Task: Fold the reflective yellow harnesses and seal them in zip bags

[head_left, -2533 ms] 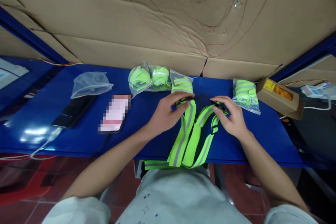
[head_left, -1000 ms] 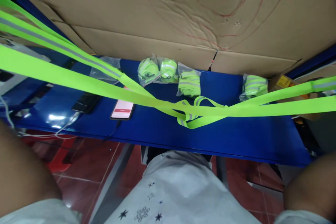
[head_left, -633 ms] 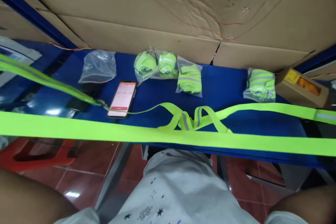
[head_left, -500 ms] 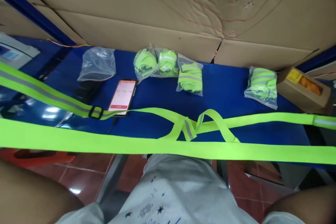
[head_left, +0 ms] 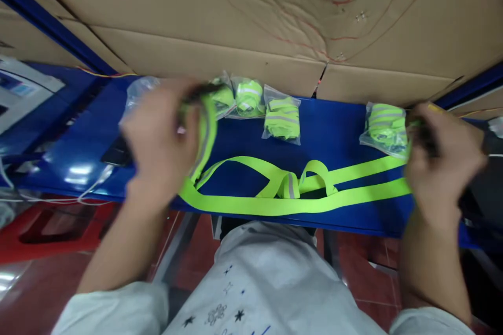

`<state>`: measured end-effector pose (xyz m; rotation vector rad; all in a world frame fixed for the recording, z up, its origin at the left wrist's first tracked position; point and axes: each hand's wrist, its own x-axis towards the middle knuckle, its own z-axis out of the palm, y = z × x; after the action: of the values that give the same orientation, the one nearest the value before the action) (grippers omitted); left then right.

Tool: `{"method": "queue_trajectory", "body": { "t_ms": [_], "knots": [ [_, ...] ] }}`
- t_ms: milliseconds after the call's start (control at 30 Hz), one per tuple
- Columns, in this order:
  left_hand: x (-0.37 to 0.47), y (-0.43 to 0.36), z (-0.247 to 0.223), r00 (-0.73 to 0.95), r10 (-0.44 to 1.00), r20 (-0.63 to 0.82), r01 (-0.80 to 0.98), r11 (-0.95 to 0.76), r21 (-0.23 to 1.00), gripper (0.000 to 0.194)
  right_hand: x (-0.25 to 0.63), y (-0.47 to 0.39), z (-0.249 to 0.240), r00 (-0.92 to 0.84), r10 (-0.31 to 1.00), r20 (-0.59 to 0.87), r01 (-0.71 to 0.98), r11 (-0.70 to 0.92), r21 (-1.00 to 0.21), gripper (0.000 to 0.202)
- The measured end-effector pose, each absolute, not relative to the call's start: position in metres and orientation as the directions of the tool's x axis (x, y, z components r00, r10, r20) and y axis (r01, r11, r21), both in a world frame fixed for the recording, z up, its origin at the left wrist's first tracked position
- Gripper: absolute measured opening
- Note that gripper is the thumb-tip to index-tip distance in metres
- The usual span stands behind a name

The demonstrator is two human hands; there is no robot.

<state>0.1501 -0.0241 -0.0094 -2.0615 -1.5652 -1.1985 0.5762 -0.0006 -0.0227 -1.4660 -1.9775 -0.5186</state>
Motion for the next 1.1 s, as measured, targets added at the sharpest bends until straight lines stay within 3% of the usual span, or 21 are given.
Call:
{"method": "queue_trajectory", "body": {
  "t_ms": [67,167,433,700,1100],
  "knots": [
    [0.183,-0.023,-0.026,0.240,0.673,0.700,0.882,-0.453,0.133,0.040,0.546,0.001,-0.030,-0.420,0.719,0.553,0.848,0.529,-0.043,0.061],
    [0.225,-0.022,-0.045,0.377,0.641,0.668,0.849,-0.527,0.027,0.042,0.505,0.002,-0.038,-0.565,0.677,0.471,0.745,0.664,-0.061,0.065],
    [0.234,-0.021,-0.058,0.515,0.552,0.656,0.762,-0.646,-0.054,0.046,0.485,0.000,-0.043,-0.585,0.664,0.466,0.653,0.726,-0.215,0.075],
    [0.231,-0.009,-0.050,0.425,0.465,0.777,0.668,-0.740,0.079,0.047,0.486,0.004,-0.022,-0.574,0.665,0.477,0.670,0.717,-0.193,0.075],
    [0.238,0.016,0.011,0.428,0.395,0.813,0.578,-0.811,0.090,0.044,0.485,0.010,0.042,-0.571,0.574,0.587,0.680,0.731,-0.053,0.072]
  ]
}}
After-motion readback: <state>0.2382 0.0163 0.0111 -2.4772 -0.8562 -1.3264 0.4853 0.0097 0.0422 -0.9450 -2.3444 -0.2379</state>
